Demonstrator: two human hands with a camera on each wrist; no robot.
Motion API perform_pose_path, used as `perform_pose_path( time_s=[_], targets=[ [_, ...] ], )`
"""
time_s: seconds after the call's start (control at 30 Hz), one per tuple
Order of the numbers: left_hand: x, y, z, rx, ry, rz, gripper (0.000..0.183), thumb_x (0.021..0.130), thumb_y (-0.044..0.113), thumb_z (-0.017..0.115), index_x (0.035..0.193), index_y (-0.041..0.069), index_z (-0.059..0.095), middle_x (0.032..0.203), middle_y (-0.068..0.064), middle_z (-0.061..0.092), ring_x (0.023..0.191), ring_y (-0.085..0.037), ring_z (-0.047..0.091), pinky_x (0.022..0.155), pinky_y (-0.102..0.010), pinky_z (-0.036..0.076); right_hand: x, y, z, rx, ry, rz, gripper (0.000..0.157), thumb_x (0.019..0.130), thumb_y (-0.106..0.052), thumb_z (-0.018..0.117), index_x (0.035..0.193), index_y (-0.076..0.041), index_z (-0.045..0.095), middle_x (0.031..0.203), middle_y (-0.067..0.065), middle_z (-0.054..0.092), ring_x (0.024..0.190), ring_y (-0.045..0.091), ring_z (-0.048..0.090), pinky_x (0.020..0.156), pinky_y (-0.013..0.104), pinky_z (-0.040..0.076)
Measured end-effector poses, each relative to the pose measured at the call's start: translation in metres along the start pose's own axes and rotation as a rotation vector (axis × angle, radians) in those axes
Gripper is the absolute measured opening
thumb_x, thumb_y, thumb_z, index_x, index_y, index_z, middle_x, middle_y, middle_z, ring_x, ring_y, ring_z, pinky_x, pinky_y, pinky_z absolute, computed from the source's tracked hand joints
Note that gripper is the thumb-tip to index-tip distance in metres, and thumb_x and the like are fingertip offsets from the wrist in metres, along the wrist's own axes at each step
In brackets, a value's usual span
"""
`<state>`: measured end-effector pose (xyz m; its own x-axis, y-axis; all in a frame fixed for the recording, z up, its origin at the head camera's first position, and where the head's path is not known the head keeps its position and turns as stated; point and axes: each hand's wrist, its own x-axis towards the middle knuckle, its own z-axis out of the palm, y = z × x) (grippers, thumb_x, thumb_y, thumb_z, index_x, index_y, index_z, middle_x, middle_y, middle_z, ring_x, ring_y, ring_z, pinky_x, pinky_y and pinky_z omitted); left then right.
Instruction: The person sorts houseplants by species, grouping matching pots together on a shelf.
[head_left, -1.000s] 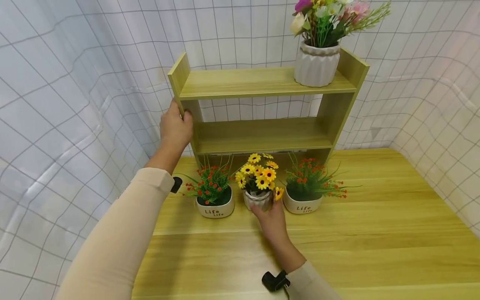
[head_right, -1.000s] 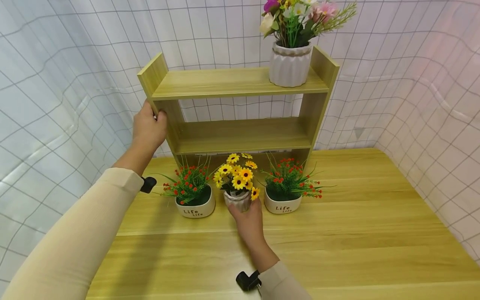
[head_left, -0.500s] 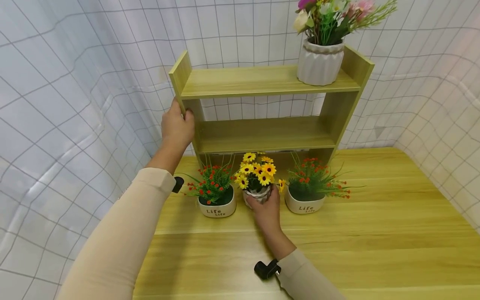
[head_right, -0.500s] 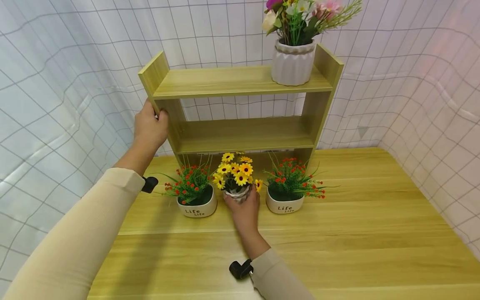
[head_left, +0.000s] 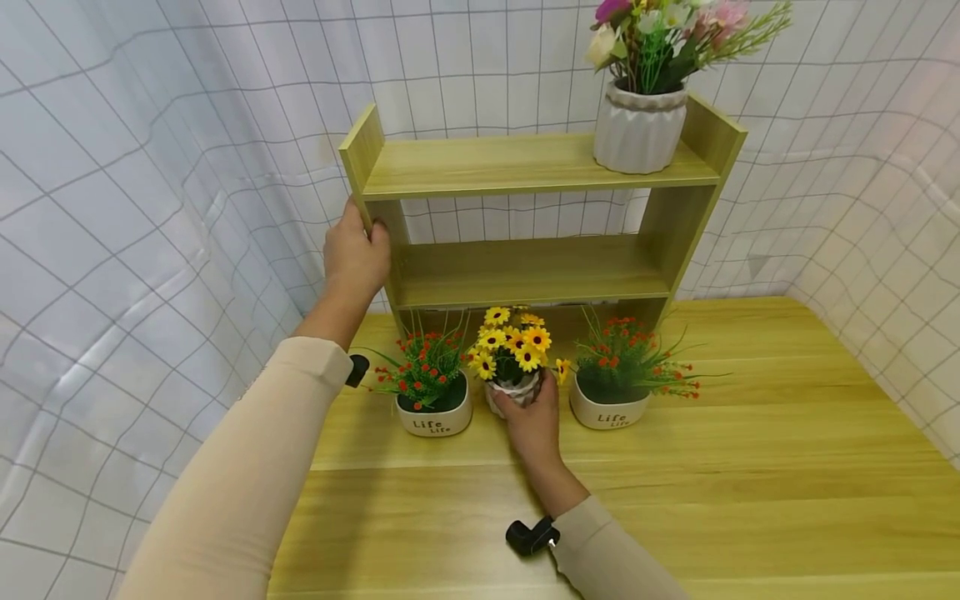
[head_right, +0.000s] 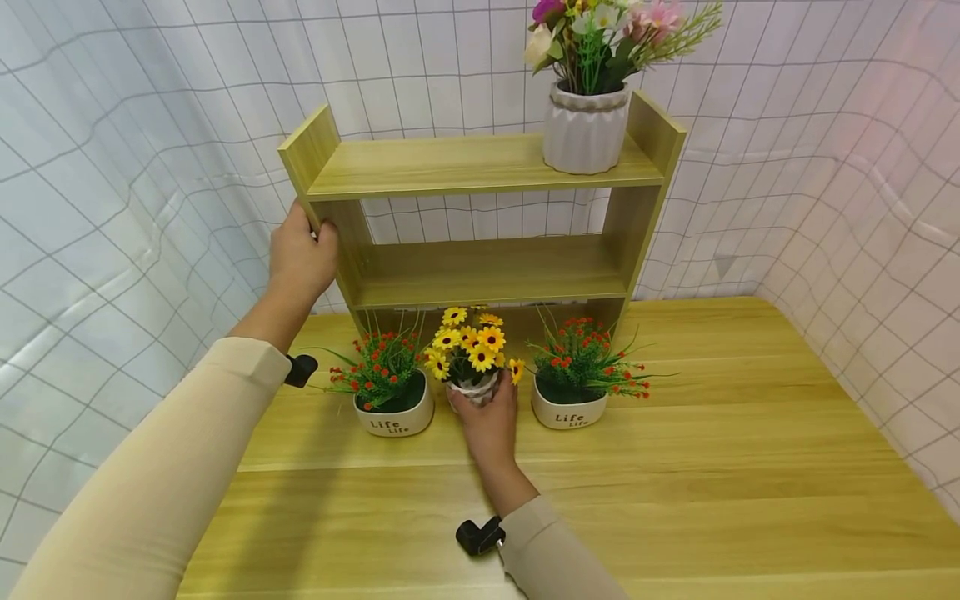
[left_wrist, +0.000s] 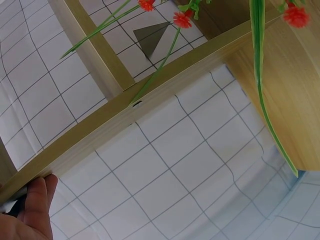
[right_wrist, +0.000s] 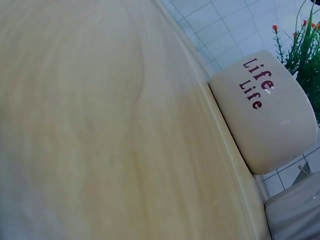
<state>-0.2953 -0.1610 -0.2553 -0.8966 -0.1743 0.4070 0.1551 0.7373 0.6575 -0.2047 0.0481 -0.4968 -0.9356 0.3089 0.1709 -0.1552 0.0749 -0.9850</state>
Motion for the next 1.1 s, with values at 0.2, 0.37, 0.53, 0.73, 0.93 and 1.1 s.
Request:
perform_pose_path(
  time_s=[0.2, 0.37, 0.53, 0.73, 0.93, 1.1],
  targets=[
    [-0.001, -0.001, -0.001, 0.0, -0.011, -0.013, 0.034, 0.103, 0.02, 0.042, 0.134, 0.007, 0.047, 0.126, -0.024, 0.062, 0.118, -0.041, 0.058, 0.093, -0.054, 0.046, -0.001, 0.0, 0.0, 0.003, -0.011, 0.002, 0.082, 0.079, -0.014, 0.084, 0.145, -0.004, 0.036, 0.141, 0.019, 0.044, 0.133, 0.033, 0.042, 0.11, 0.047, 0.034],
    [-0.002, -0.002, -0.001, 0.002, -0.01, -0.019, 0.035, 0.103, 0.021, 0.042, 0.135, 0.008, 0.047, 0.126, -0.024, 0.062, 0.118, -0.041, 0.058, 0.093, -0.054, 0.047, -0.002, 0.001, 0.003, -0.036, 0.016, 0.006, 0.084, 0.078, -0.016, 0.084, 0.145, -0.002, 0.035, 0.141, 0.02, 0.043, 0.132, 0.034, 0.042, 0.109, 0.047, 0.035],
    [-0.001, -0.002, -0.001, 0.005, -0.004, -0.012, 0.036, 0.103, 0.02, 0.041, 0.136, 0.008, 0.047, 0.125, -0.024, 0.063, 0.116, -0.041, 0.059, 0.092, -0.054, 0.047, -0.004, 0.003, 0.008, -0.067, 0.091, -0.009, 0.083, 0.076, -0.017, 0.085, 0.142, 0.001, 0.037, 0.137, 0.022, 0.041, 0.129, 0.035, 0.042, 0.107, 0.048, 0.037],
    [-0.001, -0.001, 0.0, -0.004, -0.002, 0.004, 0.035, 0.103, 0.019, 0.041, 0.135, 0.008, 0.047, 0.125, -0.023, 0.063, 0.116, -0.04, 0.06, 0.092, -0.054, 0.048, -0.007, 0.002, 0.014, -0.062, 0.154, 0.002, 0.083, 0.073, -0.018, 0.086, 0.138, 0.0, 0.038, 0.135, 0.021, 0.038, 0.126, 0.035, 0.04, 0.107, 0.047, 0.034],
    [-0.001, -0.001, 0.0, -0.003, -0.006, 0.003, 0.037, 0.103, 0.02, 0.041, 0.138, 0.008, 0.046, 0.127, -0.023, 0.062, 0.117, -0.04, 0.059, 0.092, -0.054, 0.048, -0.005, 0.002, 0.015, -0.004, 0.144, 0.005, 0.081, 0.075, -0.015, 0.086, 0.138, -0.002, 0.037, 0.136, 0.018, 0.041, 0.127, 0.032, 0.043, 0.107, 0.046, 0.036],
    [0.0, 0.0, 0.001, 0.007, -0.007, -0.003, 0.036, 0.103, 0.02, 0.041, 0.137, 0.009, 0.046, 0.126, -0.023, 0.062, 0.117, -0.041, 0.059, 0.092, -0.054, 0.047, -0.004, 0.003, 0.013, 0.054, 0.142, 0.01, 0.077, 0.076, -0.012, 0.086, 0.138, -0.003, 0.041, 0.135, 0.015, 0.047, 0.126, 0.029, 0.047, 0.105, 0.043, 0.04]
  ],
)
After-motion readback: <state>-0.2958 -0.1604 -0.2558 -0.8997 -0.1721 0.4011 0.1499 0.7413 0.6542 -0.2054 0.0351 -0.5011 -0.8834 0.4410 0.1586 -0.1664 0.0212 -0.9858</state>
